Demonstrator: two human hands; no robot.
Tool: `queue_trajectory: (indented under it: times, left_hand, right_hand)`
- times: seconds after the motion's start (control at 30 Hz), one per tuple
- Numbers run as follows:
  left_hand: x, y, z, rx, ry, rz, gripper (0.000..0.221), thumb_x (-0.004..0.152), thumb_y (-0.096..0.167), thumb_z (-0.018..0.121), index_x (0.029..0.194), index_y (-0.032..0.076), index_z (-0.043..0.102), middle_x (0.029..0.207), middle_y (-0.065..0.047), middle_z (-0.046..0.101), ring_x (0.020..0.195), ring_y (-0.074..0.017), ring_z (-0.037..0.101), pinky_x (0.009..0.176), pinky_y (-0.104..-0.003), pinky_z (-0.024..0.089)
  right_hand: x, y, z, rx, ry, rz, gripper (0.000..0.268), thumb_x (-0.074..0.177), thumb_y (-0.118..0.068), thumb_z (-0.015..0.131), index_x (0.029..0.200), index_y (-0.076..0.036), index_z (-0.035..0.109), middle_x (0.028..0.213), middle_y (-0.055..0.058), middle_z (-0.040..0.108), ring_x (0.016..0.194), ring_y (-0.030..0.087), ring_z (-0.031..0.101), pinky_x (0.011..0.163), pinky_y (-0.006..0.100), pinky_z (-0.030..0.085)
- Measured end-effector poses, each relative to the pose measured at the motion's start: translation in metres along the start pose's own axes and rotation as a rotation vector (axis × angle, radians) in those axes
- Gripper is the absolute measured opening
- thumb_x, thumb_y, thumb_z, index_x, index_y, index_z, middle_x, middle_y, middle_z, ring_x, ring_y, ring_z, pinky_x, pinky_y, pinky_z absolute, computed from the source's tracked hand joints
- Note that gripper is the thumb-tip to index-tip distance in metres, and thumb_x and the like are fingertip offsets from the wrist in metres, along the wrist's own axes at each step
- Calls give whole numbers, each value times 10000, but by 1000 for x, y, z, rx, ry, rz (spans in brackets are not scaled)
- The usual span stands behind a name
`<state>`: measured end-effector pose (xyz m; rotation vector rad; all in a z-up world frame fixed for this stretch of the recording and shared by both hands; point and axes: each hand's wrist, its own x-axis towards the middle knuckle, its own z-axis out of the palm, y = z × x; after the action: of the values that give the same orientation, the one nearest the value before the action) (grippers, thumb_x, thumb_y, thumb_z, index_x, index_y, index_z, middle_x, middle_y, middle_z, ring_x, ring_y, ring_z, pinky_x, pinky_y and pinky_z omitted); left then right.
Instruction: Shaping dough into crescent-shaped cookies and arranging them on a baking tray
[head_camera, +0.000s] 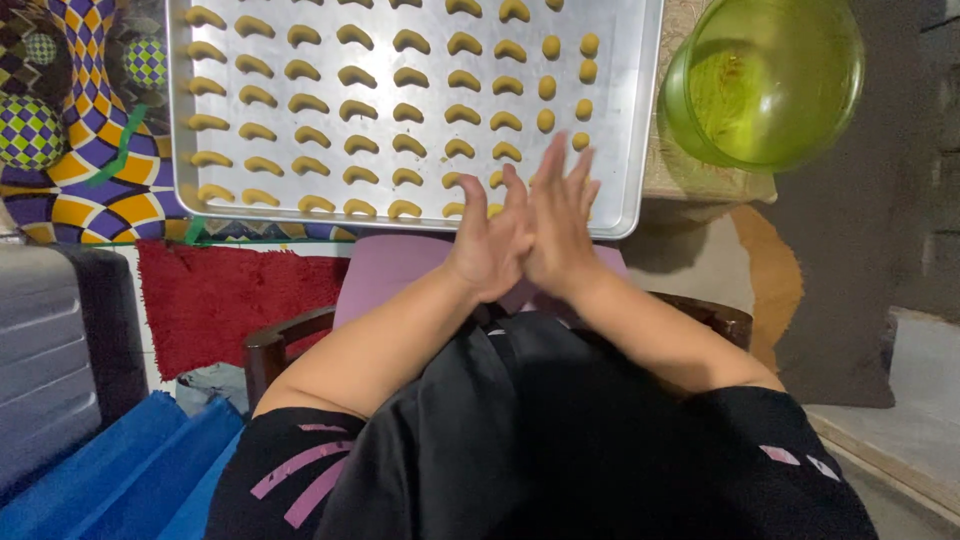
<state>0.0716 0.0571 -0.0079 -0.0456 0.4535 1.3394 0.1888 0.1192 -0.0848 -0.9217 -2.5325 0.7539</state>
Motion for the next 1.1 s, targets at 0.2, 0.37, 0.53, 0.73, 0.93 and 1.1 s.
queue_trajectory:
  times: [0.2,0.37,0.53,0.73,0.93,1.1]
  left_hand:
    - [11,-8,-1,180,-25,115,986,831,880,175,1640,324,87,1714,-112,152,1568,-304,196,1281,-487,169]
    - [-2,2,-1,2,19,29,1010,722,967,233,1580,434,208,1627,-30,310,1466,-268,336,1226,-425,235]
    - [17,-20,-29,125,46,7,1048,696,1001,227,1598,498,51,1683,-20,187,1527,-267,243,1284,-470,181]
    - [7,-5,-15,10,-12,59,1047,787,935,172,1642,340,72,1705,-133,138,1553,-380,179,1267,-537,145]
    - [10,-11,-12,180,74,-26,1124,671,1003,221,1621,432,38,1674,-69,237,1530,-285,255,1269,-473,201]
    - [-6,6,12,77,8,49,1110,772,929,147,1647,249,76,1698,-164,143,1558,-372,169,1269,-529,139]
  right_hand:
    - [-5,-31,2,-17,50,-170,1363,775,-998,202,1636,7,-124,1710,275,-112,1484,587,-233,1164,694,-170]
    - [-3,-8,-4,24,-31,-132,1283,819,-948,126,1626,11,-145,1703,294,-44,1485,598,-190,1102,761,-143]
    - [7,-10,-5,-4,120,22,887,1180,-402,507,1670,-76,-156,1709,245,-181,1442,604,-276,1078,819,-118]
    - [-10,-15,0,35,-2,-271,1340,786,-972,142,1630,46,-79,1702,311,65,1495,587,-192,1109,724,-168]
    - [8,-6,-10,54,79,-58,1062,999,-762,203,1645,12,-130,1714,251,-146,1459,587,-270,1155,734,-142]
    - [-18,-20,6,-10,-12,-250,1349,773,-981,120,1631,43,-72,1705,300,5,1447,618,-252,1100,722,-192]
